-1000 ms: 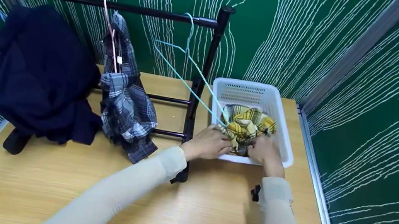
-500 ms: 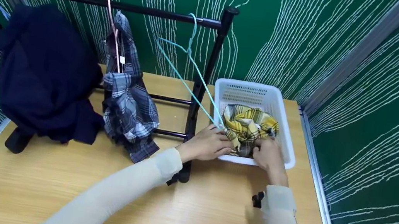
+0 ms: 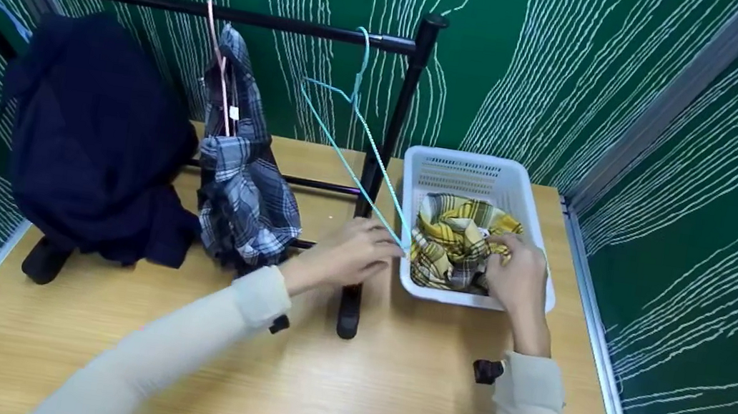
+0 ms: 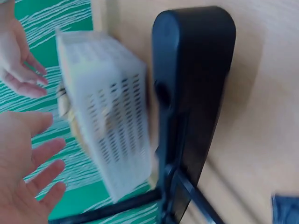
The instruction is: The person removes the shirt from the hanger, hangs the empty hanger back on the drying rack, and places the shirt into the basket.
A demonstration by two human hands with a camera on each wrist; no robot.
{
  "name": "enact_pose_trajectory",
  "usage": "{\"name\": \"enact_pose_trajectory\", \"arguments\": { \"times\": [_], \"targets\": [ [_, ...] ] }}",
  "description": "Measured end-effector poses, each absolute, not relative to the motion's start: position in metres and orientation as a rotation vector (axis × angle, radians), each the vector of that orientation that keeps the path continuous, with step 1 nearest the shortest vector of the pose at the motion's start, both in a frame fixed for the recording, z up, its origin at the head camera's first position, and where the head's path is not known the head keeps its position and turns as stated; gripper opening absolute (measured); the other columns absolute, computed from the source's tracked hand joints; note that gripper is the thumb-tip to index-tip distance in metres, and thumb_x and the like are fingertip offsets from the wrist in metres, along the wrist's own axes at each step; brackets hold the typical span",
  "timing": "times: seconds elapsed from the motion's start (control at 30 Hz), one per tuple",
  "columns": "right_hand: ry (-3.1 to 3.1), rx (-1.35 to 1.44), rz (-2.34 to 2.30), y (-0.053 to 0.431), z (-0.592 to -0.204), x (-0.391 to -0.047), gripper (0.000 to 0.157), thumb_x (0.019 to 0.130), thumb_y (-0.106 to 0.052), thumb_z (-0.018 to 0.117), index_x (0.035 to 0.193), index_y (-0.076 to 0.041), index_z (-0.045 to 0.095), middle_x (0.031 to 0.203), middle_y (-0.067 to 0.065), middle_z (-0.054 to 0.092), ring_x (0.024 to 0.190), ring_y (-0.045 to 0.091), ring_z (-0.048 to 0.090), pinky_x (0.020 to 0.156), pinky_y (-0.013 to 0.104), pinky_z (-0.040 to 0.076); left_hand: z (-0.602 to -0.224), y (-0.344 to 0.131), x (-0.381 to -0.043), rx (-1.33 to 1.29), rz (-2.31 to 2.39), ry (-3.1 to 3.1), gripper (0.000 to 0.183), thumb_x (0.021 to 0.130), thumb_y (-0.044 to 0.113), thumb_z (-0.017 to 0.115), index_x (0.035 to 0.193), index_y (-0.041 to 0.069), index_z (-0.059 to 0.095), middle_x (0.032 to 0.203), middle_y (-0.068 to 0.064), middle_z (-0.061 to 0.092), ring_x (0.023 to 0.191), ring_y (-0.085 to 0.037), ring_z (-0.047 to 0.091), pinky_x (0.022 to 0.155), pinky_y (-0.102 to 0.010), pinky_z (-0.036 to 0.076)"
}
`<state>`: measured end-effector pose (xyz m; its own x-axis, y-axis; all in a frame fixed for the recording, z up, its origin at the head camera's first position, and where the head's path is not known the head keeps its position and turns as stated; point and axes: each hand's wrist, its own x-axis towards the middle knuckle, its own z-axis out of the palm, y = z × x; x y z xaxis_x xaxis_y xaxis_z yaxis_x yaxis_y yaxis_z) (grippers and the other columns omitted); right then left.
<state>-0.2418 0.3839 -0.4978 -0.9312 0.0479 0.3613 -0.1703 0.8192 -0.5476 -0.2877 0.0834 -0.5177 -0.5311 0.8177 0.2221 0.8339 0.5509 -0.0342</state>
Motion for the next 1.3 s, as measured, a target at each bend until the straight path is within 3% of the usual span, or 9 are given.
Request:
{"name": "enact_pose_trajectory", "arguments": {
  "times": [0.2, 0.47, 0.6, 0.7, 0.77, 1.0, 1.3],
  "targets": [
    [-2.627, 0.082, 0.874, 0.367, -0.467, -0.231, 0.034, 0.096, 0.000, 0.063, 0.128, 0.002, 0.073, 0.131, 0.029, 0.068, 0.115, 0.048, 0.063, 0.093, 0.064, 0.047, -0.487, 0.050, -0.288, -1.333, -0.262, -2.553, 0.031, 0.107, 0.027, 0.063, 0.136, 0.022, 0.072, 0.135, 0.001, 0.071, 0.127, -0.022, 0.059, 0.107, -0.037, 0.048],
    [-2.623, 0.088, 0.977, 0.341, -0.428, -0.216, 0.041, 0.099, -0.004, 0.065, 0.139, 0.000, 0.066, 0.144, 0.027, 0.061, 0.130, 0.051, 0.058, 0.104, 0.064, 0.049, -0.445, 0.006, -0.287, -1.255, -0.450, -2.485, 0.030, 0.105, 0.021, 0.067, 0.134, 0.017, 0.072, 0.134, -0.003, 0.072, 0.127, -0.023, 0.061, 0.113, -0.038, 0.046],
    [-2.569, 0.125, 1.002, 0.325, -0.415, -0.209, 0.044, 0.097, -0.001, 0.068, 0.141, -0.003, 0.066, 0.143, 0.023, 0.062, 0.131, 0.046, 0.060, 0.108, 0.035, 0.053, -0.424, -0.019, -0.287, -1.192, -0.507, -2.476, 0.031, 0.105, 0.022, 0.068, 0.135, 0.016, 0.071, 0.135, -0.003, 0.071, 0.127, -0.022, 0.061, 0.114, -0.038, 0.044],
    [-2.497, 0.203, 1.023, 0.311, -0.409, -0.205, 0.047, 0.094, 0.004, 0.070, 0.140, -0.003, 0.067, 0.140, 0.021, 0.065, 0.129, 0.042, 0.061, 0.102, 0.012, 0.047, -0.410, -0.039, -0.290, -1.148, -0.556, -2.445, 0.030, 0.104, 0.020, 0.068, 0.134, 0.016, 0.072, 0.136, -0.003, 0.071, 0.128, -0.023, 0.061, 0.115, -0.039, 0.043],
    [-2.448, 0.277, 1.034, 0.301, -0.406, -0.202, 0.049, 0.093, 0.007, 0.071, 0.140, -0.002, 0.067, 0.139, 0.021, 0.066, 0.127, 0.040, 0.062, 0.099, 0.007, 0.044, -0.403, -0.052, -0.291, -1.125, -0.591, -2.406, 0.029, 0.103, 0.018, 0.069, 0.131, 0.015, 0.072, 0.134, -0.003, 0.072, 0.127, -0.023, 0.061, 0.115, -0.039, 0.044],
    [-2.374, 0.427, 1.076, 0.272, -0.394, -0.191, 0.054, 0.094, 0.010, 0.071, 0.145, -0.006, 0.064, 0.144, 0.013, 0.064, 0.134, 0.024, 0.059, 0.107, 0.012, 0.044, -0.388, -0.095, -0.298, -1.018, -0.733, -2.284, 0.024, 0.103, 0.015, 0.067, 0.126, 0.012, 0.074, 0.129, -0.006, 0.074, 0.120, -0.026, 0.064, 0.110, -0.039, 0.048],
    [-2.353, 0.552, 1.154, 0.234, -0.380, -0.188, 0.062, 0.094, 0.010, 0.070, 0.152, -0.007, 0.057, 0.148, 0.012, 0.061, 0.134, 0.021, 0.057, 0.108, 0.019, 0.048, -0.375, -0.137, -0.322, -0.818, -0.882, -2.253, 0.025, 0.103, 0.015, 0.066, 0.125, 0.009, 0.076, 0.125, -0.007, 0.075, 0.115, -0.027, 0.065, 0.105, -0.043, 0.049]
  ]
}}
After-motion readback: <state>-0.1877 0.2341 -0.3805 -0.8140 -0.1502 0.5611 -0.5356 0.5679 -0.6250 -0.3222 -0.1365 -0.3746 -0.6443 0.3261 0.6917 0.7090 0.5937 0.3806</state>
